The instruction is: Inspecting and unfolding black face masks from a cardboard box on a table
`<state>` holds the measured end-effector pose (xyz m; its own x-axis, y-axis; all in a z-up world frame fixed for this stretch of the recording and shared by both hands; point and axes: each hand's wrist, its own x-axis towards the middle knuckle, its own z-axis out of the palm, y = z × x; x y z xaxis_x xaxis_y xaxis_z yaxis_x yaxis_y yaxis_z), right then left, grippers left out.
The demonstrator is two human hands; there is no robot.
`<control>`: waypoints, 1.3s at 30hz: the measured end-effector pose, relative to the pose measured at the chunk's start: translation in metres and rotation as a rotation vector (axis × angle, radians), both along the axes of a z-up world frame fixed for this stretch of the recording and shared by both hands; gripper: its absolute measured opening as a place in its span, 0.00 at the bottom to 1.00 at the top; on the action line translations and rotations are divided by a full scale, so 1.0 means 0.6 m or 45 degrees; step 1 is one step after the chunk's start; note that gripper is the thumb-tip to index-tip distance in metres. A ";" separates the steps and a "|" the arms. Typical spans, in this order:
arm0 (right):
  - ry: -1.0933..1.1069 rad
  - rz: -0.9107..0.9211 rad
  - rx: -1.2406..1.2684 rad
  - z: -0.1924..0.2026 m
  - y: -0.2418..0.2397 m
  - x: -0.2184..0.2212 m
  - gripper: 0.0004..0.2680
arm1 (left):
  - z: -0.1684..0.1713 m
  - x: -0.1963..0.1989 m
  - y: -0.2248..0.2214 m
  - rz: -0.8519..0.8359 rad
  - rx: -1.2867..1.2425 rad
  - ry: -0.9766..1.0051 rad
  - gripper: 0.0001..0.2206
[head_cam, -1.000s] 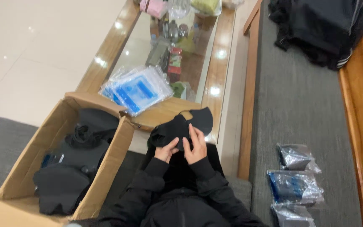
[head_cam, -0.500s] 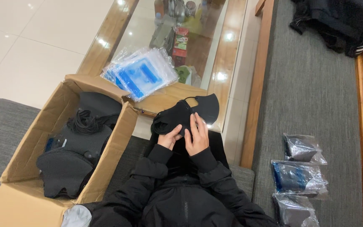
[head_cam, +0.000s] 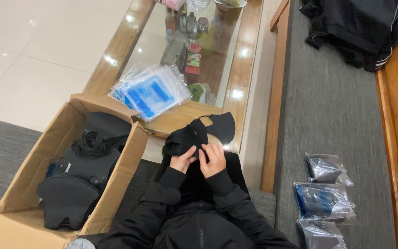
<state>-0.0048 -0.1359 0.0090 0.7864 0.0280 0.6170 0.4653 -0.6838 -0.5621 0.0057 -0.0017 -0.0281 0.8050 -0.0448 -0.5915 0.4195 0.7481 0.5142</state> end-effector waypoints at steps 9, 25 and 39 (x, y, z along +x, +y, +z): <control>0.158 -0.075 0.119 0.034 0.004 -0.008 0.06 | -0.035 -0.001 0.002 0.001 -0.011 -0.062 0.23; 0.989 -0.425 0.938 -0.044 -0.111 0.097 0.10 | 0.014 -0.005 0.012 0.187 -0.093 -0.116 0.21; 0.814 -0.479 -0.160 0.028 -0.100 0.059 0.19 | 0.079 -0.019 0.013 0.103 -0.144 -0.019 0.19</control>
<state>0.0304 -0.1961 0.0255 0.9607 -0.2737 0.0467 -0.2037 -0.8088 -0.5517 -0.0054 0.0060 0.0194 0.8173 -0.0448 -0.5745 0.3483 0.8326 0.4306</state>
